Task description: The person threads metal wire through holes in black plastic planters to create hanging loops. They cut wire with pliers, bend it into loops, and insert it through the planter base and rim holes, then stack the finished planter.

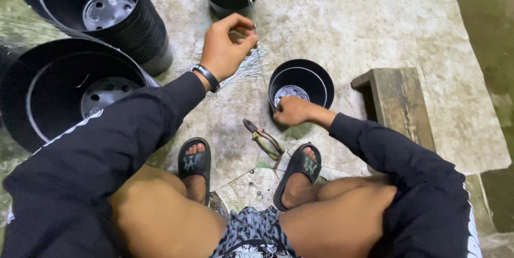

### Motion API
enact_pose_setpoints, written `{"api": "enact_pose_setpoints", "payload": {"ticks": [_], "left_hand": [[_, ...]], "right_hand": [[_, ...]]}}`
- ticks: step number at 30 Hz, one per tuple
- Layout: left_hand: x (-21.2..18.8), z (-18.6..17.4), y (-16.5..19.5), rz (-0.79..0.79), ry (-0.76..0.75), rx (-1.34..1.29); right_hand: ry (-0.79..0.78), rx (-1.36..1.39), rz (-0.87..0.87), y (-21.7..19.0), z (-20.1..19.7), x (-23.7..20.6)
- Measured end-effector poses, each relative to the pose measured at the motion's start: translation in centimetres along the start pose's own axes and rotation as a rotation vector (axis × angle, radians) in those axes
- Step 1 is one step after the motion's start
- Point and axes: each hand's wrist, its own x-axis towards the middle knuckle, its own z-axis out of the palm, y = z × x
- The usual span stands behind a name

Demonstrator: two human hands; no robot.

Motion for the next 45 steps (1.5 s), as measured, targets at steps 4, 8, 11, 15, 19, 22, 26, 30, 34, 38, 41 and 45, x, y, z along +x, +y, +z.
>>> {"api": "enact_pose_setpoints", "payload": {"ticks": [4, 8, 11, 15, 19, 22, 26, 30, 34, 38, 41, 45], "left_hand": [[-1.0, -0.7, -2.1, -0.145, -0.041, -0.197], [-1.9, -1.1, -3.1, -0.196, -0.062, -0.296], [-2.6, -1.2, -3.4, -0.223, -0.102, -0.308], [-3.6, -0.7, -3.3, -0.230, -0.152, -0.376], [-4.1, 0.1, -2.8, -0.220, -0.179, -0.411], [-4.4, 0.6, -2.4, -0.241, -0.197, -0.433], [-4.5, 0.7, -2.0, -0.189, -0.209, -0.412], [-4.5, 0.4, -1.5, -0.125, -0.215, -0.305], [-4.6, 0.0, -1.2, -0.202, -0.395, -0.165], [-4.9, -0.3, -1.4, -0.334, -0.531, -0.269], [-5.3, -0.3, -1.8, -0.283, -0.559, -0.204], [-5.5, -0.1, -2.3, -0.293, -0.549, -0.186]], "right_hand": [[-0.163, 0.051, -0.039, -3.3, -0.1, -1.2], [-0.288, -0.122, -0.033, -5.6, -2.8, -2.8], [-0.137, -0.006, -0.152, -6.4, -6.0, -3.8], [0.217, 0.365, -0.358, -7.7, -8.7, -4.8], [0.324, 0.442, -0.342, -9.0, -8.9, -5.2], [0.379, 0.433, -0.328, -9.6, -8.2, -4.9], [0.341, 0.548, -0.287, -9.3, -7.5, -4.3], [0.251, 0.762, -0.348, -8.6, -7.4, -3.9], [0.281, 0.836, -0.336, -8.1, -7.5, -4.0], [0.340, 0.852, -0.350, -7.7, -7.2, -3.9], [0.359, 0.894, -0.368, -7.4, -7.1, -3.7], [0.342, 0.894, -0.382, -7.1, -7.1, -3.6]]}}
